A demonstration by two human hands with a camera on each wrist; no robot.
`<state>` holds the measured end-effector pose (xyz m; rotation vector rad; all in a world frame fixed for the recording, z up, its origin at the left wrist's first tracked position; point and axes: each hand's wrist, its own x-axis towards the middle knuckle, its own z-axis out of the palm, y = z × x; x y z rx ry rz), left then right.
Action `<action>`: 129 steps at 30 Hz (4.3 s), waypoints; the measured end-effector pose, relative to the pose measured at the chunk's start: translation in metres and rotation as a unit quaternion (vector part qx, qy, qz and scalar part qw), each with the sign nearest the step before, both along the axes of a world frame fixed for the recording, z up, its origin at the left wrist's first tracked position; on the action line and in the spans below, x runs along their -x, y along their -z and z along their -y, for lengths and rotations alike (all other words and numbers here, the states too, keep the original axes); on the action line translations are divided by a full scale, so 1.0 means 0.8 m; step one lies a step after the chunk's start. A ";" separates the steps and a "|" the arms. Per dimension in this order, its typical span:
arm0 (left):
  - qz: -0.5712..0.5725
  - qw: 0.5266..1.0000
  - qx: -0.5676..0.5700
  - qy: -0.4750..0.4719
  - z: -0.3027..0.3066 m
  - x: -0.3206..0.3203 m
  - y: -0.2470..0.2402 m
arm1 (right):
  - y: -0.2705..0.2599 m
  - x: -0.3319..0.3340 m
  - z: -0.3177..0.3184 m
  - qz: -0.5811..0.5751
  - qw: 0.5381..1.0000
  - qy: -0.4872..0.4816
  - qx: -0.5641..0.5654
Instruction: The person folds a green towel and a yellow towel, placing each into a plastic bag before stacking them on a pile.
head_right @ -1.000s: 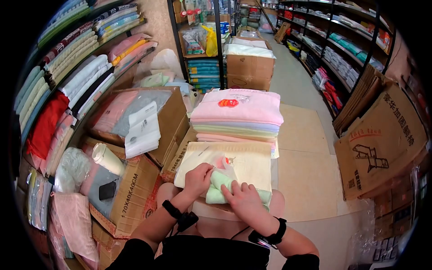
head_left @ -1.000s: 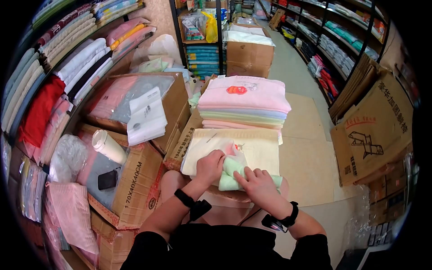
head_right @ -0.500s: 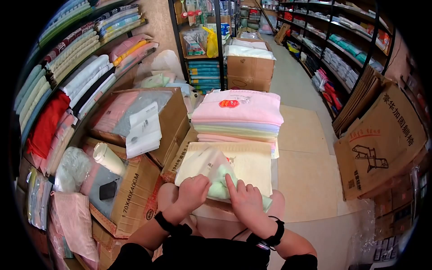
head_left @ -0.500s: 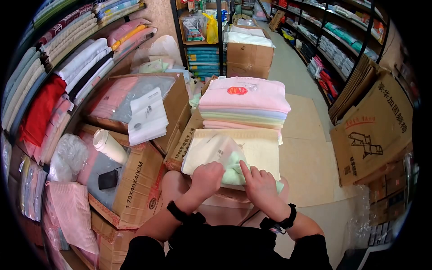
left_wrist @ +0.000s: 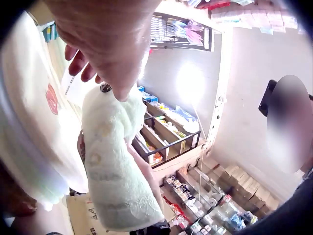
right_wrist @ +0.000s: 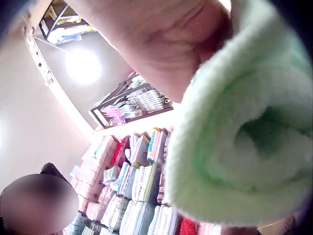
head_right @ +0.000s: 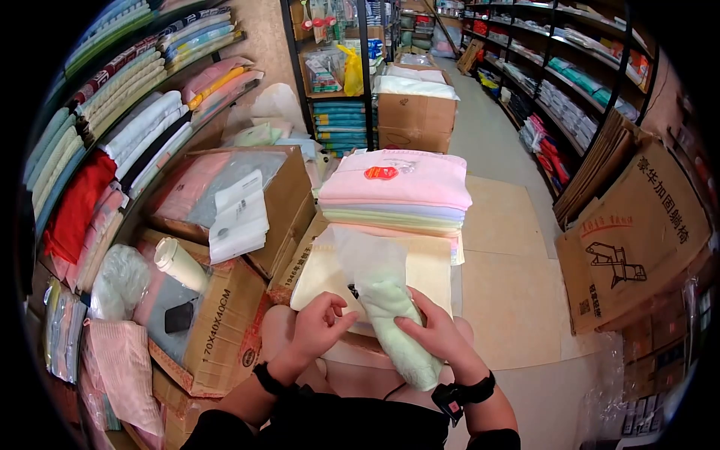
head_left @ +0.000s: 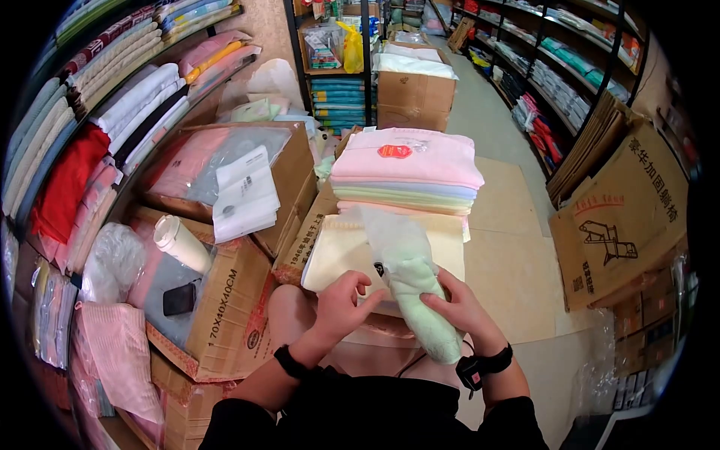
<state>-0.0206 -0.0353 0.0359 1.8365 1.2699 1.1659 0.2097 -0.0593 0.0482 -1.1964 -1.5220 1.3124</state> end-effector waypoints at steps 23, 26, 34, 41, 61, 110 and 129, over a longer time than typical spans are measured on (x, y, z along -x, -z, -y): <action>-0.222 0.936 -0.267 0.062 0.013 -0.031 0.009 | -0.001 0.011 0.006 0.059 0.990 0.114 -0.057; -0.225 0.936 -0.248 0.107 0.013 -0.031 0.014 | 0.020 0.009 -0.007 -0.127 0.987 0.100 -0.014; -0.131 0.952 -0.257 0.104 0.012 -0.037 -0.005 | -0.005 0.036 0.012 0.269 0.947 0.125 -0.122; -0.107 0.979 -0.129 0.113 0.019 -0.038 0.044 | -0.005 0.044 -0.018 0.353 0.845 0.184 -0.357; -0.135 0.967 0.161 0.146 0.001 -0.004 0.036 | 0.045 -0.006 0.034 -0.113 0.974 0.186 0.065; -0.056 0.998 -0.008 0.039 0.059 -0.026 -0.003 | 0.066 0.046 0.069 -0.498 0.847 0.177 0.055; -0.109 0.986 -0.056 0.111 0.131 -0.023 -0.027 | 0.063 0.066 0.112 -0.302 0.915 0.256 -0.082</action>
